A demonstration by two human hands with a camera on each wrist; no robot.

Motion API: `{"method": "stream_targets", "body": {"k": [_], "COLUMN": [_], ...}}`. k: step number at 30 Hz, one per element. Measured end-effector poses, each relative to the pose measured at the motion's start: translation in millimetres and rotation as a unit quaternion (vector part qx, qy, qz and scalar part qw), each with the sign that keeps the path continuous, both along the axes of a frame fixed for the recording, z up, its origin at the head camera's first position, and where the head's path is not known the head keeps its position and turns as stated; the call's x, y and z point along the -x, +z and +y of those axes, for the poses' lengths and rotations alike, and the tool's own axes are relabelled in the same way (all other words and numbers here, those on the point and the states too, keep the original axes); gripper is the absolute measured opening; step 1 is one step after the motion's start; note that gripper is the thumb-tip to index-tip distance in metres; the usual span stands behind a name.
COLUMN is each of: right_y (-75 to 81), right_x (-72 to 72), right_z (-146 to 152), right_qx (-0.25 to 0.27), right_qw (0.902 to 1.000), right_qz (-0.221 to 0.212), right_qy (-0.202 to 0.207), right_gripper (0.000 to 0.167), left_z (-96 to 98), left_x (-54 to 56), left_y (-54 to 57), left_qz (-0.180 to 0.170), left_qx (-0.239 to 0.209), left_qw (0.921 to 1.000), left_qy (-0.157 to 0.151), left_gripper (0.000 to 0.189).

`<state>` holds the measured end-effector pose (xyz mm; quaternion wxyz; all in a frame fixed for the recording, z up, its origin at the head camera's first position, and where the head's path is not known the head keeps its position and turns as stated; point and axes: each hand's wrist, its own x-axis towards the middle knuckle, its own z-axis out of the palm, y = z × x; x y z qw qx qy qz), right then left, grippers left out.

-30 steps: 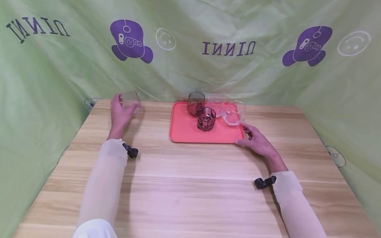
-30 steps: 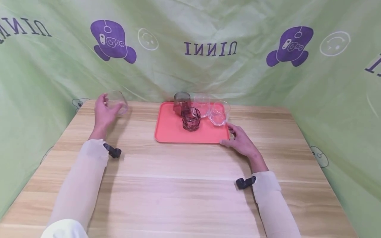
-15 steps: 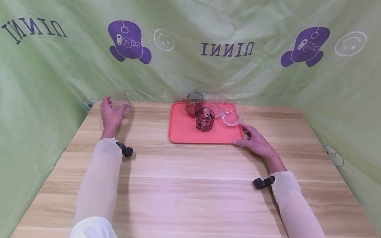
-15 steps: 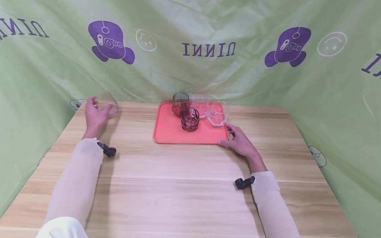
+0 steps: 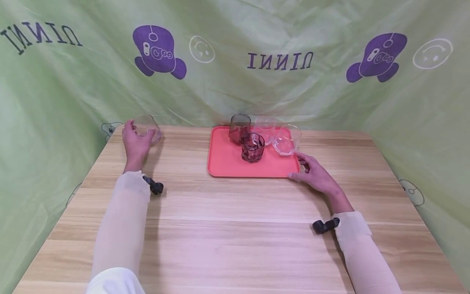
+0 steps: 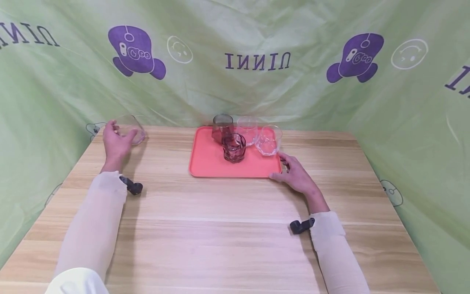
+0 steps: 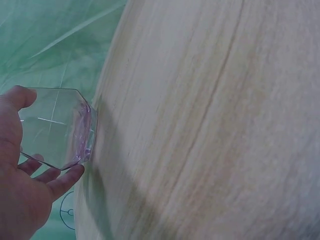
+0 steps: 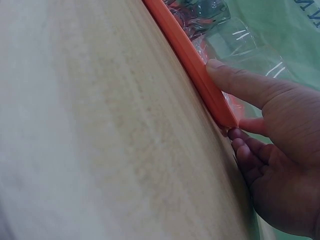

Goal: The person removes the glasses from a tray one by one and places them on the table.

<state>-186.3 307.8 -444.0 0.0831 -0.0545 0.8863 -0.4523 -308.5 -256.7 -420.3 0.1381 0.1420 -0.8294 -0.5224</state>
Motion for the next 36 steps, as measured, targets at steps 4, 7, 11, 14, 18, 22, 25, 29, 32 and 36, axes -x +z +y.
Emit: {"method": "stream_targets", "body": {"k": [4,7,11,14,18,22,25,29,32,36], "right_y": [1.0,1.5,1.9,1.6,-1.0,-2.9,-1.9,-1.4,-2.0,-3.5], "right_x": [-0.9,-1.0,-0.9,-1.0,-0.6,0.2,0.1,0.3,0.5,1.0], "right_z": [0,0,-1,-1,0,1,1,1,1,1], "right_qx": [-0.001,0.000,0.000,0.002,0.002,-0.004,-0.003,0.004,0.005,0.005], "right_qw": [1.0000,1.0000,1.0000,1.0000,1.0000,1.0000,1.0000,1.0000,1.0000,0.9999], "right_qz": [-0.003,-0.003,-0.002,-0.002,-0.001,0.001,0.003,0.004,0.004,0.009], "right_qy": [-0.001,0.000,0.001,0.002,0.000,-0.002,0.000,0.005,0.005,0.006], "right_gripper": [0.094,0.095,0.094,0.095,0.094,0.093,0.093,0.093,0.094,0.094], "left_z": [0.5,0.1,-0.3,0.1,1.3,3.4,8.7,23.2,39.1,64.6], "left_x": [-0.8,-1.7,-3.1,-3.7,-5.2,-6.9,-6.7,-7.9,-9.6,-14.1], "left_y": [0.8,1.2,0.8,0.0,0.8,2.9,6.3,18.3,27.1,32.2], "left_qz": [0.000,-0.001,-0.004,-0.003,-0.007,-0.007,0.012,0.058,0.100,0.130], "left_qx": [-0.005,-0.002,0.005,0.003,-0.018,-0.008,0.027,0.072,0.100,0.111], "left_qw": [1.0000,1.0000,0.9999,0.9999,0.9998,0.9999,0.9990,0.9944,0.9889,0.9852], "left_qy": [-0.004,-0.007,-0.012,-0.013,-0.010,0.012,0.034,0.051,0.046,-0.009], "left_gripper": [0.093,0.093,0.093,0.094,0.104,0.113,0.111,0.100,0.086,0.067]}}
